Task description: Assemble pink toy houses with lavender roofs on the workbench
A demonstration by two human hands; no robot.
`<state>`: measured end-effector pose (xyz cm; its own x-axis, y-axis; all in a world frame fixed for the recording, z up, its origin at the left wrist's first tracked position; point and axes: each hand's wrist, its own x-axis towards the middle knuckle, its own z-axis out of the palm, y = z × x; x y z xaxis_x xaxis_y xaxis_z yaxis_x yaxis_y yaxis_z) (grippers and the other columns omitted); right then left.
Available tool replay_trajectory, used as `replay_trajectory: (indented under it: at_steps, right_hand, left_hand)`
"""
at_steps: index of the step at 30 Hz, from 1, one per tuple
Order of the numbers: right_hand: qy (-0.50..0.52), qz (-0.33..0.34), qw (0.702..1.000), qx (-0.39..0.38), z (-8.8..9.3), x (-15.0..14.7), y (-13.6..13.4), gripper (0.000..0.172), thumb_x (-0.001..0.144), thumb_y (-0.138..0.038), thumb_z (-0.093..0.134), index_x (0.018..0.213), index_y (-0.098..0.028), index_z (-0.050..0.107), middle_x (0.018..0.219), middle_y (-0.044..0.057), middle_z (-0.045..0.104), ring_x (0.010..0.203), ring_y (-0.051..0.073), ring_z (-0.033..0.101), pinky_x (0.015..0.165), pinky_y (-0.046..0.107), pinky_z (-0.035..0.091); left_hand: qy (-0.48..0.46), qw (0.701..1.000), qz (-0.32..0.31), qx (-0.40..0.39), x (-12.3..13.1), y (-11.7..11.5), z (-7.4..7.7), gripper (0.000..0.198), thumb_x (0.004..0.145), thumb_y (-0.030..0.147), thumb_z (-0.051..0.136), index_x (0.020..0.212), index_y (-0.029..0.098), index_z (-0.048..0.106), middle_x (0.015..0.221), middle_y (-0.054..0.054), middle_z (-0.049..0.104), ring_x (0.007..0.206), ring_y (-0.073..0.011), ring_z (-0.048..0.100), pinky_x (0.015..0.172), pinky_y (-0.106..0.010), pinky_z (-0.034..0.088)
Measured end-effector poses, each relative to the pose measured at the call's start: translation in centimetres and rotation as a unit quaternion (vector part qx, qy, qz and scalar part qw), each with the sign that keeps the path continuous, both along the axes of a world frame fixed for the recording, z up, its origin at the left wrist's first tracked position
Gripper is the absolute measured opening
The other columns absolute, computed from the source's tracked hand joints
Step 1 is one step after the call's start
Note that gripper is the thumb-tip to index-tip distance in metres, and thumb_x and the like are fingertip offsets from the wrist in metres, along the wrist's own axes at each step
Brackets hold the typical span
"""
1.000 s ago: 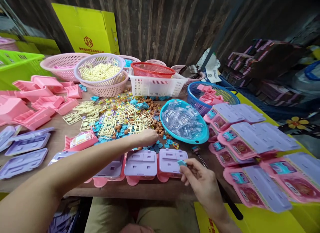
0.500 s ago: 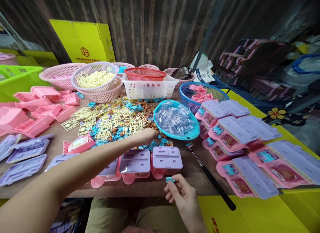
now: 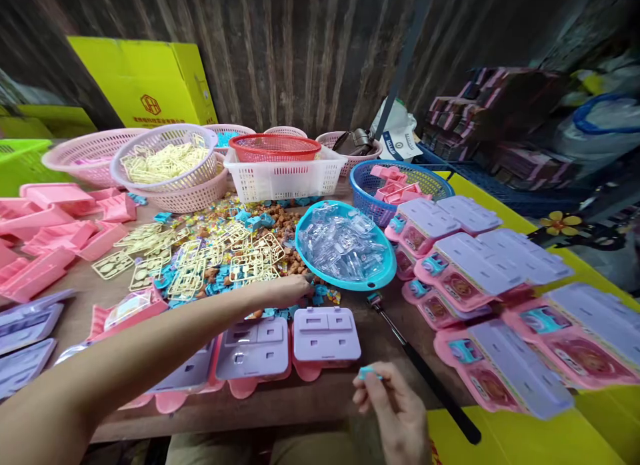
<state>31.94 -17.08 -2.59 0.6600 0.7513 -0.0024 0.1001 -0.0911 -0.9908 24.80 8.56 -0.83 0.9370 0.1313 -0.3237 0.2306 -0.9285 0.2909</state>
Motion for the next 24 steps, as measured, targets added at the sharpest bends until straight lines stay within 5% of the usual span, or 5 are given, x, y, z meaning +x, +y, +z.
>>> replay_trajectory:
  at_steps: [7, 13, 19, 24]
  right_hand:
    - [-0.002, -0.070, 0.996, 0.048, 0.2, 4.9, 1.1, 0.025, 0.080, -0.037, 0.056, 0.065, -0.017, 0.058, 0.084, 0.006, 0.064, 0.060, 0.013, 0.058, 0.048, 0.023, 0.047]
    - [-0.129, 0.031, 0.990, -0.050, -0.4, 7.4, 4.1, 0.023, 0.079, -0.033, 0.051, 0.061, -0.019, 0.050, 0.049, -0.003, 0.052, 0.040, 0.010, 0.048, 0.039, 0.020, 0.038]
    - [-0.350, 0.260, 0.892, -0.119, -0.6, 8.8, 9.0, 0.033, 0.088, -0.029, 0.035, 0.109, -0.022, 0.059, 0.087, 0.007, 0.071, 0.076, 0.020, 0.067, 0.065, 0.027, 0.047]
    - [-0.399, 0.291, 0.845, -0.203, -1.1, 8.6, 12.2, 0.032, 0.082, -0.028, 0.048, 0.111, -0.027, 0.063, 0.099, 0.004, 0.070, 0.087, 0.023, 0.064, 0.070, 0.029, 0.045]
  left_hand:
    - [0.016, 0.999, 0.001, -0.029, -0.2, 0.1, 0.1, 0.018, 0.071, 0.013, 0.062, 0.089, 0.016, 0.064, 0.086, -0.005, 0.064, 0.075, -0.0168, 0.057, 0.063, -0.023, 0.042]
    - [0.018, 0.997, 0.030, -0.070, 0.2, 0.0, -0.4, 0.013, 0.064, 0.007, 0.060, 0.075, 0.014, 0.064, 0.074, -0.006, 0.065, 0.072, -0.0194, 0.057, 0.065, -0.026, 0.044]
    - [-0.045, 0.976, 0.116, -0.178, -0.2, 0.9, 0.7, 0.005, 0.071, 0.012, 0.056, 0.071, 0.012, 0.060, 0.066, -0.002, 0.060, 0.068, -0.0158, 0.057, 0.068, -0.027, 0.046]
    - [-0.090, 0.935, 0.183, -0.291, -0.5, 0.9, 0.9, 0.015, 0.079, 0.014, 0.042, 0.082, 0.010, 0.056, 0.074, -0.003, 0.061, 0.066, -0.0110, 0.060, 0.062, -0.022, 0.050]
